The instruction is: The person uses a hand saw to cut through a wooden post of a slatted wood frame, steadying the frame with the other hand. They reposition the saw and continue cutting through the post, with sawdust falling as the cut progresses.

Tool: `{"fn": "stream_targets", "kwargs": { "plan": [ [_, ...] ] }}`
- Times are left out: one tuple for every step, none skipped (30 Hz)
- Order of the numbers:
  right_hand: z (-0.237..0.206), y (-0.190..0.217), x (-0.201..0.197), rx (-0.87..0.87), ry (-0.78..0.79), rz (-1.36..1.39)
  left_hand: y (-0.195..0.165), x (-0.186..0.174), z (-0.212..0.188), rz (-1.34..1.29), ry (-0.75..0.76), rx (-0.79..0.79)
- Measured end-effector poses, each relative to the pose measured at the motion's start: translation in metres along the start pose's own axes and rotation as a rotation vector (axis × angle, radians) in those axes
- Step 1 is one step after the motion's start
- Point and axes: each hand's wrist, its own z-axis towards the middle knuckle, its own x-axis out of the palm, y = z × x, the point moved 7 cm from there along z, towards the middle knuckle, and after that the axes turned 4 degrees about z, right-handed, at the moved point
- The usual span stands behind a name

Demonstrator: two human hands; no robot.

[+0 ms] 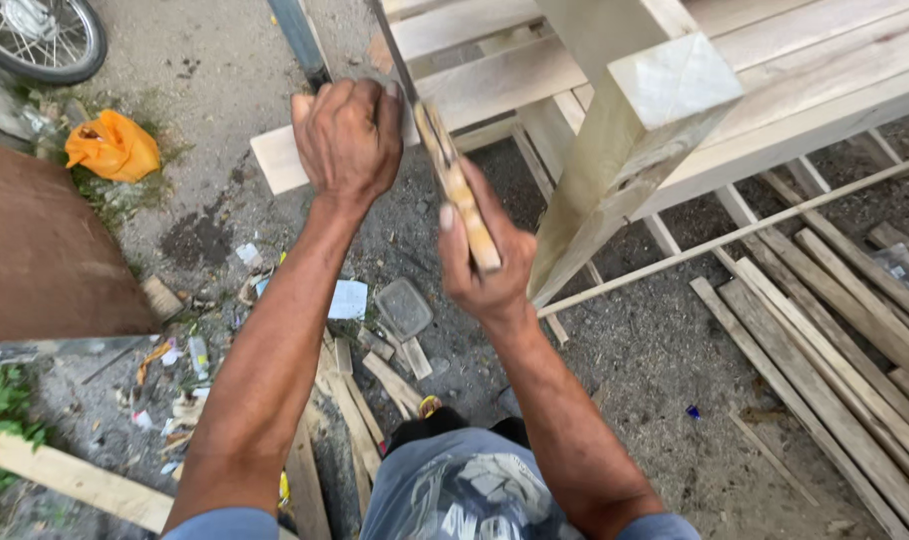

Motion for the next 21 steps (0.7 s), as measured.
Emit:
{"fn": "stream_targets", "kwargs": {
  "plan": [
    [0.000,-0.003,0.002,0.018,0.008,-0.007,-0.003,-0.003,0.000,0.036,-0.037,0.041],
    [-0.007,0.001,-0.002,0.021,0.011,-0.017,-0.006,-0.005,-0.001,0.068,-0.088,0.092],
    [-0.017,0.011,-0.012,0.023,0.015,-0.051,-0.009,-0.007,-0.002,0.092,-0.150,0.140],
    [-0.032,0.026,-0.026,0.034,0.024,-0.084,-0.005,-0.002,-0.001,0.091,-0.105,0.103],
    [-0.049,0.044,-0.042,0.052,0.061,-0.186,-0.001,0.005,-0.001,0.093,-0.045,0.059],
    [-0.059,0.059,-0.053,0.070,0.098,-0.287,0.003,0.012,-0.001,0.097,0.017,0.016],
    [-0.065,0.071,-0.062,0.092,0.088,-0.261,0.002,0.012,-0.002,0.087,-0.019,0.033],
    [-0.062,0.077,-0.064,0.101,0.078,-0.232,0.001,0.009,-0.002,0.082,-0.067,0.051],
    [-0.056,0.078,-0.062,0.122,0.069,-0.198,-0.001,0.007,-0.003,0.080,-0.104,0.070],
    [-0.044,0.079,-0.052,0.035,0.043,-0.173,0.000,0.009,-0.002,0.098,-0.067,0.063],
    [-0.026,0.072,-0.038,-0.046,0.024,-0.161,0.001,0.010,-0.003,0.102,-0.026,0.048],
    [-0.009,0.053,-0.020,0.002,0.027,-0.119,0.001,0.010,-0.002,0.102,-0.005,0.045],
    [0.005,0.030,-0.006,0.094,0.007,-0.063,0.002,0.010,-0.001,0.082,0.020,0.030],
    [0.010,0.016,0.003,0.117,-0.005,0.001,0.004,0.010,-0.001,0.063,0.049,0.008],
    [0.007,0.004,0.006,0.164,-0.010,0.069,0.007,0.012,-0.001,0.050,0.100,-0.025],
    [-0.001,0.002,0.003,0.131,-0.001,0.028,0.005,0.010,-0.001,0.059,0.081,0.009],
    [-0.018,0.010,-0.006,0.079,0.007,-0.018,0.003,0.007,0.000,0.062,0.043,0.049],
    [-0.037,0.023,-0.022,0.009,0.019,-0.068,0.000,0.004,0.000,0.059,-0.013,0.087],
    [-0.060,0.033,-0.040,0.073,0.048,-0.156,0.000,0.005,0.000,0.075,-0.021,0.079],
    [-0.078,0.042,-0.056,0.117,0.073,-0.172,0.000,0.006,-0.001,0.096,-0.017,0.067],
    [-0.092,0.057,-0.071,0.151,0.052,-0.153,-0.001,0.006,-0.002,0.119,-0.014,0.053]
  ]
}}
